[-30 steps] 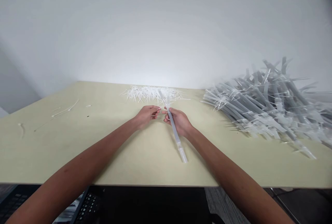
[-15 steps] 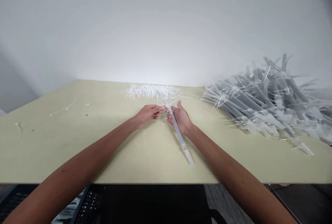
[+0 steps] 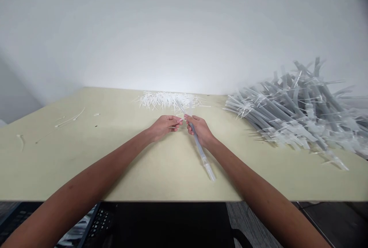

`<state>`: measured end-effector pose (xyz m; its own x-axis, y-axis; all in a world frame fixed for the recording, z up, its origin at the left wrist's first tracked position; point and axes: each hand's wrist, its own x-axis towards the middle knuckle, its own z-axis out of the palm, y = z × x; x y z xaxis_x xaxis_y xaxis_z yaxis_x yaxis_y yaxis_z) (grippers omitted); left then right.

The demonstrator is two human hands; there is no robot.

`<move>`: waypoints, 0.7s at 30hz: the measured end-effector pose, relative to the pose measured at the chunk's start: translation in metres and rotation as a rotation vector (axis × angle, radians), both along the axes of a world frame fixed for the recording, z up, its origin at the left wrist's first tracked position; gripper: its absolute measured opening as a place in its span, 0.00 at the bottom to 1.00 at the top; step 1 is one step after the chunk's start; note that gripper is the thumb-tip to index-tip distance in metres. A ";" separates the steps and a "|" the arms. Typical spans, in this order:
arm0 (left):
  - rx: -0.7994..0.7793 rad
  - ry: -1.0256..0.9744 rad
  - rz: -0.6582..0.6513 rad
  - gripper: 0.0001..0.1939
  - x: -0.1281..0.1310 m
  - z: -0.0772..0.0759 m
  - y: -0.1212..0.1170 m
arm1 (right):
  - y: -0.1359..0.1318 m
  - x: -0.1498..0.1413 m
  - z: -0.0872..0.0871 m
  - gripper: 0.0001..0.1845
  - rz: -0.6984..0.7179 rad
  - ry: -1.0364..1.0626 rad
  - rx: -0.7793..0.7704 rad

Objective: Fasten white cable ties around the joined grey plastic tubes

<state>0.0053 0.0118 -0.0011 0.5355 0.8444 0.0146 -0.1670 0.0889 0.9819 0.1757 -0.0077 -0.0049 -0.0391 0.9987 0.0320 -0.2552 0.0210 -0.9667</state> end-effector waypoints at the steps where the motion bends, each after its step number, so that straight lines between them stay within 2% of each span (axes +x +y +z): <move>1: -0.003 0.002 -0.001 0.14 0.000 0.000 0.000 | 0.000 0.000 0.000 0.19 -0.015 -0.022 0.011; 14: -0.007 0.037 -0.007 0.15 0.001 -0.001 0.000 | 0.000 -0.002 0.001 0.18 -0.088 -0.140 0.041; 21: 0.025 0.068 0.000 0.15 0.002 -0.001 -0.003 | -0.002 -0.004 0.000 0.20 -0.050 -0.140 0.051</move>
